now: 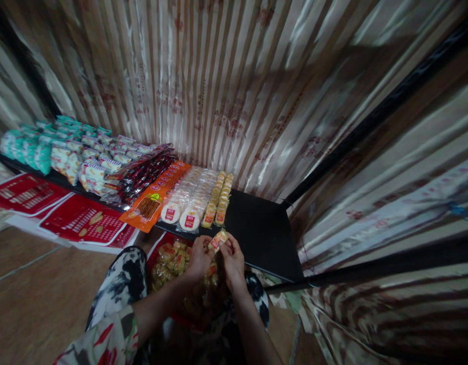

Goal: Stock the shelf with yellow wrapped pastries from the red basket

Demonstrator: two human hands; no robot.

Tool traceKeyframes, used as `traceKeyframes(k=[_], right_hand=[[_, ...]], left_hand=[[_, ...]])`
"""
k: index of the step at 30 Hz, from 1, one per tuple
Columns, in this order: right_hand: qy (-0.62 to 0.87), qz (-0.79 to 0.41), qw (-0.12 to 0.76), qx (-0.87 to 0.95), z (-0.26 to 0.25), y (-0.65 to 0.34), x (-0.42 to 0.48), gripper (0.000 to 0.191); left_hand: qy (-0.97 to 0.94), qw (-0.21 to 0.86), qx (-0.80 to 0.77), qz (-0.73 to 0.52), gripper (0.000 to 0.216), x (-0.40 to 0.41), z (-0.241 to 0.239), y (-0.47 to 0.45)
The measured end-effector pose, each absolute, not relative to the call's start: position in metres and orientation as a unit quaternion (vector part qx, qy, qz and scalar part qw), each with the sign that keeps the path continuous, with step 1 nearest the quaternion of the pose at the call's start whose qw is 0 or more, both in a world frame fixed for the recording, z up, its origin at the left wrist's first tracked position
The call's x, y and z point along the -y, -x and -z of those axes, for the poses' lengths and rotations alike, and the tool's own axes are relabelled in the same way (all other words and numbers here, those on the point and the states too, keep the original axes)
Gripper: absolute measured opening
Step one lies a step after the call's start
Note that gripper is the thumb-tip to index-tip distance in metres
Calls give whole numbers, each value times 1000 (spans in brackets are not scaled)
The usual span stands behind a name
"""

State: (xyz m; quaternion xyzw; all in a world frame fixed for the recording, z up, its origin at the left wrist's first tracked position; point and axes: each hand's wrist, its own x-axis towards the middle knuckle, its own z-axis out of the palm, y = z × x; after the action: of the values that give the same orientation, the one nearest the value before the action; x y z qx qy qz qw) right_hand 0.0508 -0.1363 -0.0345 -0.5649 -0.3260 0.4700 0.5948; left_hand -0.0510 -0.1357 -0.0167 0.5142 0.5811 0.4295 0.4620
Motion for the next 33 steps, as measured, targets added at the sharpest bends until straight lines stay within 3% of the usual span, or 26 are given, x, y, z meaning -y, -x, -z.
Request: traceKeyframes(k=[6,11,19,27,33], right_hand=[[608,-330,567,447,34,-68,102,50],[649,-241,513,507,33,-70,82,47],[636,-252,514,518,29,-62,70,45],[660,-235,519,490,36,-59,78,24],[662,-233,500,507,38,-60,76,26]], left_hand=[[-620,314,-612,-378,32,127,2,48],[-686,288,-570,-349,38,120,2,44],[-709,285,-552,-334,51,106,18,38],[-724,267,-535,-343,51,101,32,39],[-726,281,-540,-319,53,101,25,38]])
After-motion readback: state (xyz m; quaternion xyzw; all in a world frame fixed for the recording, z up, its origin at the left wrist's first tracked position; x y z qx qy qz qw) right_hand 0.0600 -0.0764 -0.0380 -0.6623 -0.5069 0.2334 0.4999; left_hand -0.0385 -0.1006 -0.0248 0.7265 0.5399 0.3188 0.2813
